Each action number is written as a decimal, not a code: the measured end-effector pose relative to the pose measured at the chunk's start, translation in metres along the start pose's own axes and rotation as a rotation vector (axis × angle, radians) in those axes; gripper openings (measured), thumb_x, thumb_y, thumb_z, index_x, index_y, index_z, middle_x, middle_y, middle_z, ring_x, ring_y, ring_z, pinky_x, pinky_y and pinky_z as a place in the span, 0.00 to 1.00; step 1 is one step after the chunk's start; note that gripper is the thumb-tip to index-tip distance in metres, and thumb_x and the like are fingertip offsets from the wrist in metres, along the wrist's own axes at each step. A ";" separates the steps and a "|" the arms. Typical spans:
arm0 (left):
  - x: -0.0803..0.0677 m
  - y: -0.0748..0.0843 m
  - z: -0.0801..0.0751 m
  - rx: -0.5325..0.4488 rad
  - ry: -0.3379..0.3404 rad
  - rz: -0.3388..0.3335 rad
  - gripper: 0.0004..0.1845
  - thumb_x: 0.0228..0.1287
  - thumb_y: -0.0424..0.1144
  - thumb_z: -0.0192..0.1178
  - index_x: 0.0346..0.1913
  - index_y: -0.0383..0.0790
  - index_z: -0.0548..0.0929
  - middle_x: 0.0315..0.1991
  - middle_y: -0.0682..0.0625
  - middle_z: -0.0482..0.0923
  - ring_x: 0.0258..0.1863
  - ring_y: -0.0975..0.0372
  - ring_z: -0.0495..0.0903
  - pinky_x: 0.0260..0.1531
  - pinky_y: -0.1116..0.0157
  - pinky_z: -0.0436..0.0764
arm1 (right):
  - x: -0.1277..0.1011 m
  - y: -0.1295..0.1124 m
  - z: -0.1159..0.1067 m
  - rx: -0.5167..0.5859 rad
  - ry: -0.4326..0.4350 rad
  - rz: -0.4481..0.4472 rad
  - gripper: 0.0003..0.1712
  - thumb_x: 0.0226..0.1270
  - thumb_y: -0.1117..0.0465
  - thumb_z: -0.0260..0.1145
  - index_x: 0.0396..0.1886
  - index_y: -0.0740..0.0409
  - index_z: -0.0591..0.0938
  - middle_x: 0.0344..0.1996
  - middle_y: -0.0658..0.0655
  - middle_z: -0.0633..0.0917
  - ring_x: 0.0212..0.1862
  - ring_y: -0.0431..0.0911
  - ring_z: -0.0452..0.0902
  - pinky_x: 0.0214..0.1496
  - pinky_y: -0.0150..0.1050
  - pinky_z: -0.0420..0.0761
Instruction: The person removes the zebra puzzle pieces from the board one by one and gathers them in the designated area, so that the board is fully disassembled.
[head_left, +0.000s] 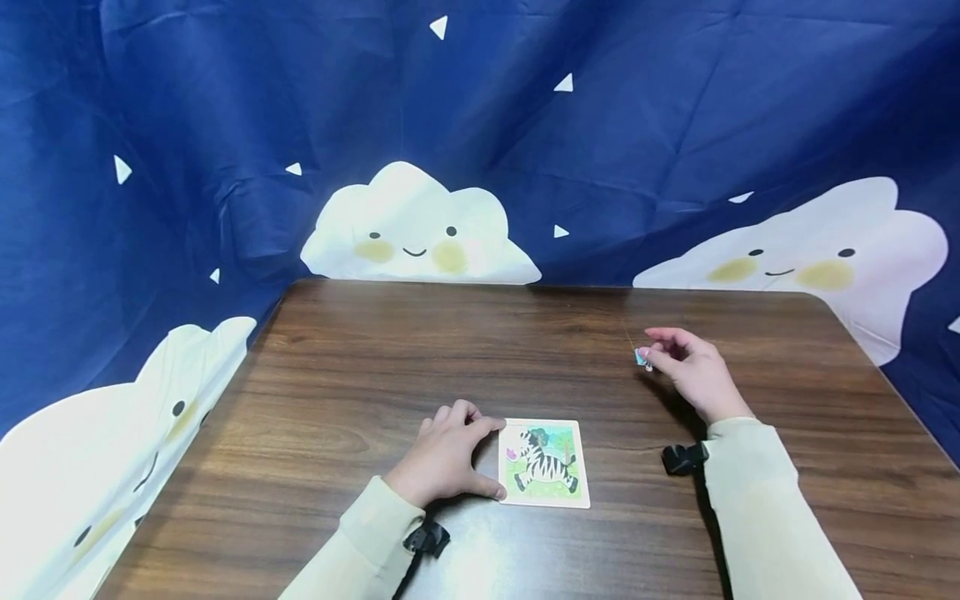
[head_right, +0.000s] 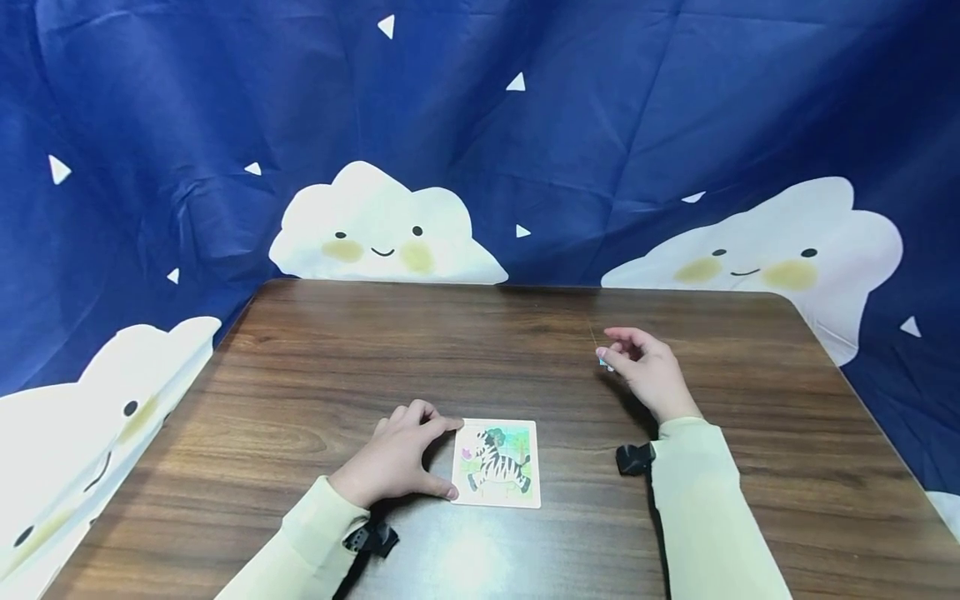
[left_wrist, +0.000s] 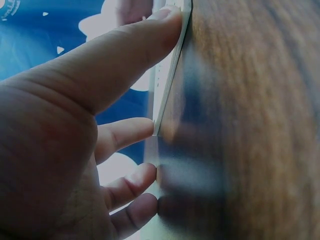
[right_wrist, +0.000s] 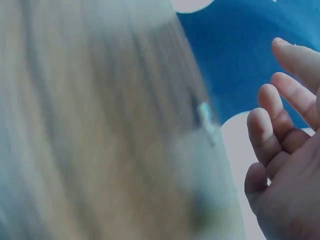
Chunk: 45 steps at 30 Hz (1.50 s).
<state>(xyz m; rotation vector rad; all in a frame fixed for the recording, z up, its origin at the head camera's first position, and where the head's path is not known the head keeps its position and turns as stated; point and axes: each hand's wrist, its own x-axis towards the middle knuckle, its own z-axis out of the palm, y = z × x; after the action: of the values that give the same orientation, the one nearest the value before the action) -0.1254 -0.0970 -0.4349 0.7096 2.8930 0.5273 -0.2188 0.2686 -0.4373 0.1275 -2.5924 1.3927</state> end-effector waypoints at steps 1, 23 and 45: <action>0.000 0.000 0.000 0.001 -0.001 -0.001 0.48 0.28 0.67 0.71 0.62 0.60 0.72 0.50 0.55 0.65 0.45 0.60 0.63 0.39 0.62 0.60 | -0.001 -0.006 0.001 -0.003 0.001 -0.020 0.21 0.60 0.53 0.66 0.50 0.59 0.79 0.34 0.56 0.79 0.34 0.39 0.72 0.33 0.26 0.70; 0.000 -0.001 0.000 0.000 -0.003 0.000 0.48 0.28 0.68 0.70 0.62 0.61 0.71 0.49 0.56 0.64 0.45 0.60 0.63 0.40 0.61 0.61 | -0.029 -0.081 0.062 -0.074 -0.306 -0.247 0.13 0.58 0.47 0.67 0.42 0.41 0.83 0.33 0.41 0.78 0.35 0.39 0.72 0.36 0.35 0.72; 0.002 -0.001 -0.001 -0.007 -0.012 -0.002 0.48 0.28 0.68 0.70 0.62 0.61 0.72 0.49 0.56 0.64 0.45 0.60 0.63 0.39 0.61 0.60 | -0.045 -0.080 0.098 -0.089 -0.644 -0.228 0.11 0.56 0.57 0.70 0.41 0.47 0.84 0.26 0.44 0.76 0.31 0.39 0.70 0.32 0.33 0.71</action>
<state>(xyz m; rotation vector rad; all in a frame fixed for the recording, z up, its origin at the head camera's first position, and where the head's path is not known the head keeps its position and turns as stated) -0.1273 -0.0970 -0.4347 0.7065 2.8789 0.5310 -0.1744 0.1417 -0.4346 0.9704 -2.9887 1.3036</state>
